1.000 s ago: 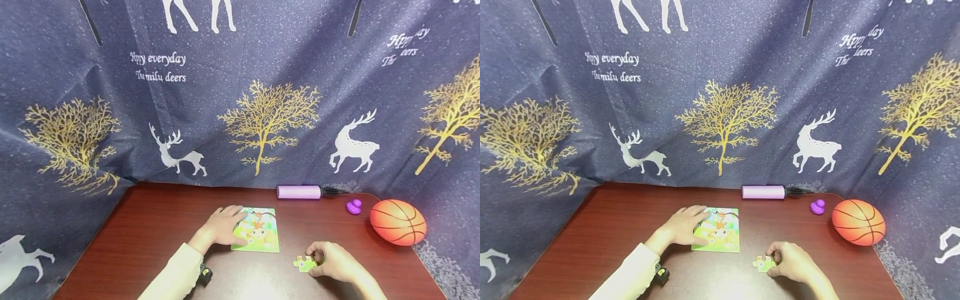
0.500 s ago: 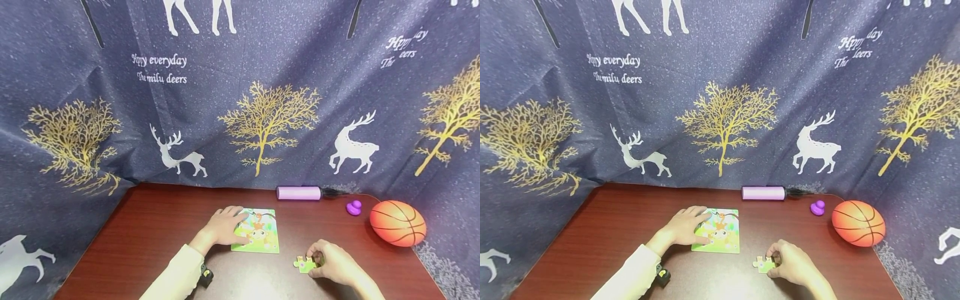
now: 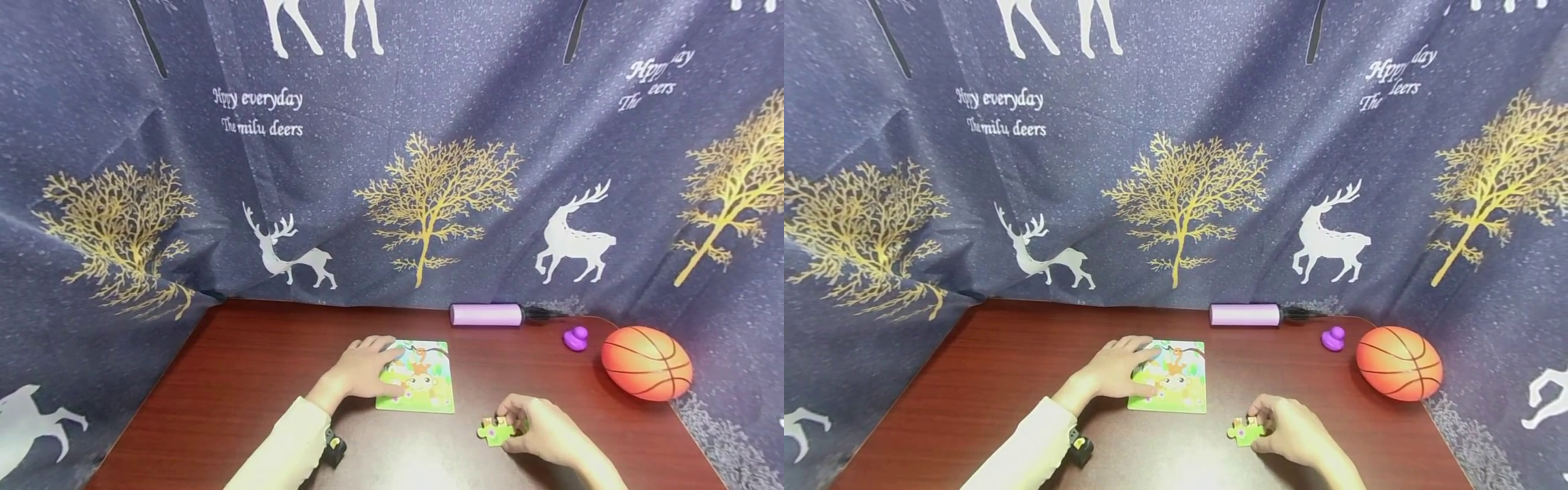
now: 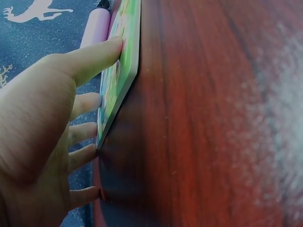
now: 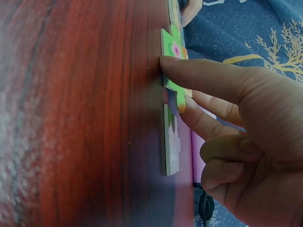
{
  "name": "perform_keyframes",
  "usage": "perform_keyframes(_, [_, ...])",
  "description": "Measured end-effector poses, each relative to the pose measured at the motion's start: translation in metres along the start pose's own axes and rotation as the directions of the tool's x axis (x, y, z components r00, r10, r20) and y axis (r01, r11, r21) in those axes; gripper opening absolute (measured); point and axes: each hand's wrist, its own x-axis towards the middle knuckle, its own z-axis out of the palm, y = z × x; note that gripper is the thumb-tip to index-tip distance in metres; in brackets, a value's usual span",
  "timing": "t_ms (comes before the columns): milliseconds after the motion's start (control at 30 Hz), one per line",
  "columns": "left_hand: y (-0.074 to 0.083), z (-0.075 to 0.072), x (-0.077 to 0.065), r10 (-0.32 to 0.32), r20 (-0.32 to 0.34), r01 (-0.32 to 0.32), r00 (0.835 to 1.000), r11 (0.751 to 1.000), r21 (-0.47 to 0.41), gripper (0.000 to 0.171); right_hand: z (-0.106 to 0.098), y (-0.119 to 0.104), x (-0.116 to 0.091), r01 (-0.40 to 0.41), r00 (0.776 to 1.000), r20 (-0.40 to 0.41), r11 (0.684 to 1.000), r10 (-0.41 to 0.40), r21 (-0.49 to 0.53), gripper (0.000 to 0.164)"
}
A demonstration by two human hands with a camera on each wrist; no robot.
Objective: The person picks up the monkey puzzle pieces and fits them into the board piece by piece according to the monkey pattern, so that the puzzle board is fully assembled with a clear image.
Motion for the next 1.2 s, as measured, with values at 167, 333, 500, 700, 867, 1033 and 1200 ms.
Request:
perform_keyframes(167, [0.001,-0.003,0.001,-0.009,0.014,0.01,1.0,1.0,-0.014,0.085,0.0,0.002,-0.001,0.004,1.0,-0.015,1.0,-0.005,-0.003,0.039])
perform_keyframes(333, [0.0,-0.003,0.0,-0.019,0.024,0.019,1.0,0.999,-0.028,0.084,0.001,0.005,-0.002,0.034,0.999,-0.024,0.999,-0.033,0.01,0.035])
perform_keyframes(500, [0.002,-0.004,-0.002,-0.06,0.057,0.063,0.997,0.996,-0.067,0.085,0.001,0.009,-0.004,0.084,0.996,-0.038,0.996,-0.083,0.034,0.021])
perform_keyframes(700, [0.002,-0.005,-0.003,-0.086,0.075,0.092,0.993,0.993,-0.075,0.085,0.002,0.01,-0.004,0.152,0.987,-0.056,0.986,-0.149,0.071,0.021])
perform_keyframes(867, [0.001,-0.003,-0.004,-0.096,0.082,0.101,0.992,0.993,-0.057,0.084,0.004,0.008,-0.001,0.087,0.992,-0.103,0.989,-0.074,0.123,0.014])
perform_keyframes(1033, [0.001,-0.001,-0.004,-0.098,0.079,0.103,0.992,0.993,-0.051,0.084,0.007,0.002,0.006,-0.003,0.993,-0.109,0.966,0.033,0.26,0.008])
perform_keyframes(1200, [0.001,-0.002,-0.003,-0.096,0.084,0.1,0.992,0.994,-0.047,0.084,0.012,-0.006,0.019,-0.011,0.984,-0.169,0.953,0.065,0.301,0.014])
